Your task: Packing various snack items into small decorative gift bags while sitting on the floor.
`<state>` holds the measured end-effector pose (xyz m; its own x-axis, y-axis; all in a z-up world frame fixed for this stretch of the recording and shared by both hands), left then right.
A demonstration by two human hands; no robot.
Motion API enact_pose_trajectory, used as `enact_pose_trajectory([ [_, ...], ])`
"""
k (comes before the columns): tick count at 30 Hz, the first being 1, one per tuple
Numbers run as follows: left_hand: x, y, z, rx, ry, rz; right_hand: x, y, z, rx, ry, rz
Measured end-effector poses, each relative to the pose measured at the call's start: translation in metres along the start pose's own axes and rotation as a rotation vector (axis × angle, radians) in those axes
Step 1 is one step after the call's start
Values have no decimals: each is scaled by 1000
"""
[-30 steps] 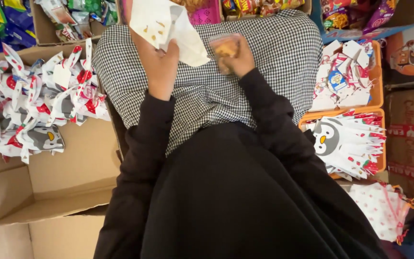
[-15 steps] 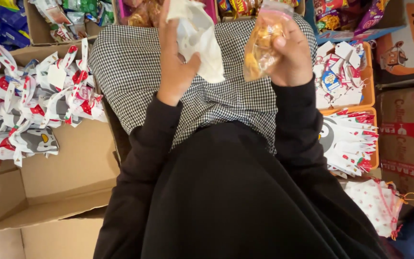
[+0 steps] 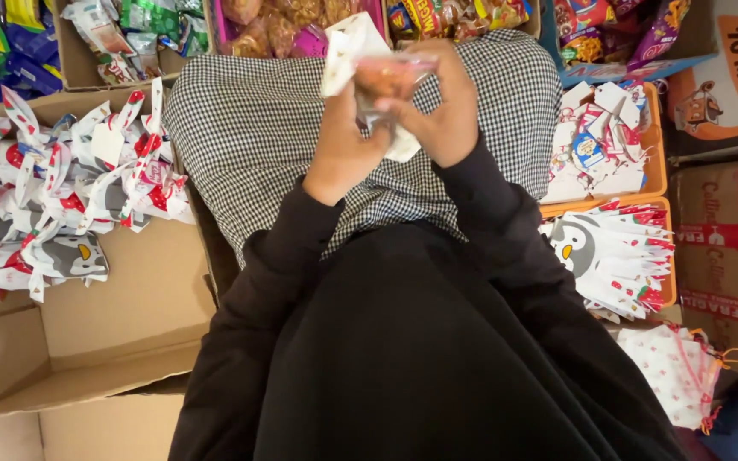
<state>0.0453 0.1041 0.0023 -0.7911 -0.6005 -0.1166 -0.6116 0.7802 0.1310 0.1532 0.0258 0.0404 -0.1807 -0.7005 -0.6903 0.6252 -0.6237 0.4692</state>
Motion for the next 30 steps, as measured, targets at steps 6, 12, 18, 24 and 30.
enact_pose_trajectory([
  [6,5,6,-3,-10,-93,0,5,12,17,109,159,-30],
  [12,4,3,21,-211,-47,-12,21,-3,21,104,244,259],
  [18,7,5,-13,-111,-162,-8,19,8,39,71,239,289],
  [24,-37,19,21,-171,-121,-176,18,26,27,62,135,147],
  [30,-71,24,12,-84,97,-73,3,48,18,-21,103,11],
])
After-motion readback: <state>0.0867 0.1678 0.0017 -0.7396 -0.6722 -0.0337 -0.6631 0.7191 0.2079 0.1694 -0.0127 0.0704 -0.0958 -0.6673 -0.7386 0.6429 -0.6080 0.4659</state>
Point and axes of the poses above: each hand's wrist, its own x-axis away from the middle knuckle, its own y-axis out of the back of the hand, z = x × y, the point moved 7 cm from there along -x, towards the middle knuckle, and after that the axes turned 11 degrees about y, right-handed, at the moved point
